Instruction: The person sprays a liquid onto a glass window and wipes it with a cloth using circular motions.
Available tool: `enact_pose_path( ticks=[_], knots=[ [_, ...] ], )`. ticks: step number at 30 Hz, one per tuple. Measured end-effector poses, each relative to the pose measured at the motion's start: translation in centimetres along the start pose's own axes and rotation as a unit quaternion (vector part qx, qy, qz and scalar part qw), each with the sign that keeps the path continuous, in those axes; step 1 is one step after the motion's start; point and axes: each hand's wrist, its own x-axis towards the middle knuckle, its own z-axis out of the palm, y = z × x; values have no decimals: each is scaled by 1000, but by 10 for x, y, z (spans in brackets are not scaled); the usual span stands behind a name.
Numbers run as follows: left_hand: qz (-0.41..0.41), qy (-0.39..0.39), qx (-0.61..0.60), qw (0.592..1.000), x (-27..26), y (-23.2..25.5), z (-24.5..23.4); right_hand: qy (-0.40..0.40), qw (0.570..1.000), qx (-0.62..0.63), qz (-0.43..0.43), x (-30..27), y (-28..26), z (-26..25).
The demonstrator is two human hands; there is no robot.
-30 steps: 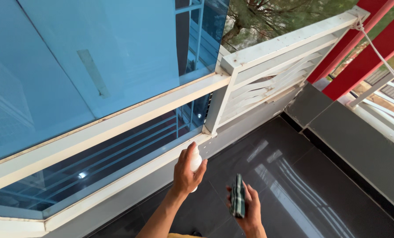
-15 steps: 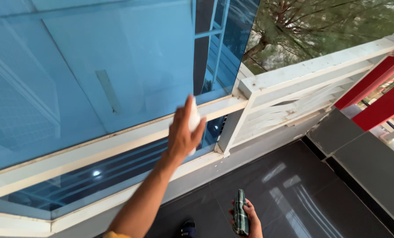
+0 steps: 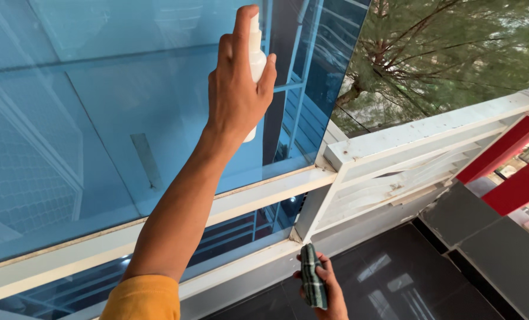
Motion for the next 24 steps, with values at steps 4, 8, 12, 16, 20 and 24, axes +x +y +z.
enact_pose_path(
  ticks=[4,8,12,16,20,24],
  knots=[
    [10,13,28,999,5,-5,7,-34,998,26,35,21,28,-13],
    [-1,-12,38,999,3,4,38,-3,998,32,61,29,29,-20],
    [-17,-72,-6,997,8,23,84,21,998,16,53,36,19,-27],
    [-15,-52,27,998,23,29,115,-3,999,18,46,45,7,-48],
    [-3,-8,60,998,31,33,115,-15,998,-18,59,50,-10,-73],
    [-27,-29,61,997,12,43,90,19,997,35,59,50,-42,-74]
  ],
)
